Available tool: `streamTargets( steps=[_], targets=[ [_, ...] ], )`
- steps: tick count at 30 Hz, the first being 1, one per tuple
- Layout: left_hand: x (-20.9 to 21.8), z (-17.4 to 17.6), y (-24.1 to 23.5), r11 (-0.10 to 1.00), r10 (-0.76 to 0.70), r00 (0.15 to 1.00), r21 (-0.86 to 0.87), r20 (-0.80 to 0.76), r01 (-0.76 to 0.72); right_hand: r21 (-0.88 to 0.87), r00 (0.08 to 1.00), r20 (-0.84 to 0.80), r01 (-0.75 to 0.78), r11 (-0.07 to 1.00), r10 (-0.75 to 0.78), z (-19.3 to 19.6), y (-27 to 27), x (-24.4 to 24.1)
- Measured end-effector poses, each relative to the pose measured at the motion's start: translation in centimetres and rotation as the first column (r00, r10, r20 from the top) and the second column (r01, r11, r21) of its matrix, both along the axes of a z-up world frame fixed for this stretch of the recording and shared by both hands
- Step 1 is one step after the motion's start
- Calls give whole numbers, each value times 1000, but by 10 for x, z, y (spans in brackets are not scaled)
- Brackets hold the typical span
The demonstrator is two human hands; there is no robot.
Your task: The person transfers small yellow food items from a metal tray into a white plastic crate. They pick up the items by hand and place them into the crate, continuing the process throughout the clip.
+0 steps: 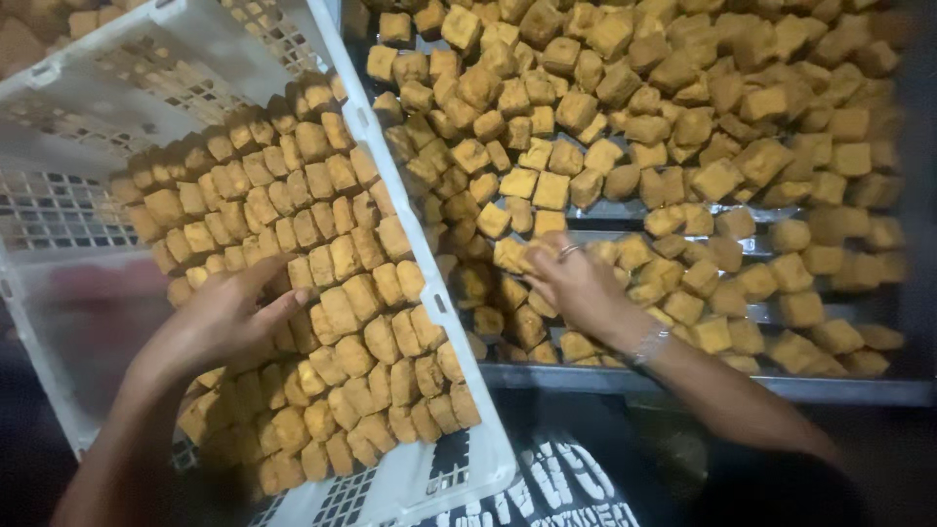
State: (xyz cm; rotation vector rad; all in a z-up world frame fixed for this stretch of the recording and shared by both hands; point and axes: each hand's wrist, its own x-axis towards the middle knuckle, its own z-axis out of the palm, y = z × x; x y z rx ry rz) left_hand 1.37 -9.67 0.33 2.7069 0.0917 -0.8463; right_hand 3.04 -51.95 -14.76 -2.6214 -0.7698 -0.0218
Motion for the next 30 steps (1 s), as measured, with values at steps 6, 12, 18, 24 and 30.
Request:
streamTargets(
  steps=[6, 12, 18, 24, 30],
  targets=[
    [-2, 3, 0, 1000, -18, 1000, 19, 22, 18, -67, 993, -66, 96, 993, -100, -8, 8, -13],
    [-2, 4, -2, 999, -51, 999, 20, 13, 51, -2, 987, -126, 102, 995, -102, -4, -6, -12],
    [-4, 4, -3, 999, 24, 998, 49, -54, -21, 199, 988, 93, -137, 970, 120, -10, -28, 36],
    [-2, 7, -3, 998, -51, 999, 25, 17, 50, -12, 980, -94, -179, 984, 177, -24, -23, 43],
    [-2, 12, -3, 998, -40, 999, 45, -27, 42, -82, 984, -152, -103, 991, 90, -22, -38, 43]
  ],
)
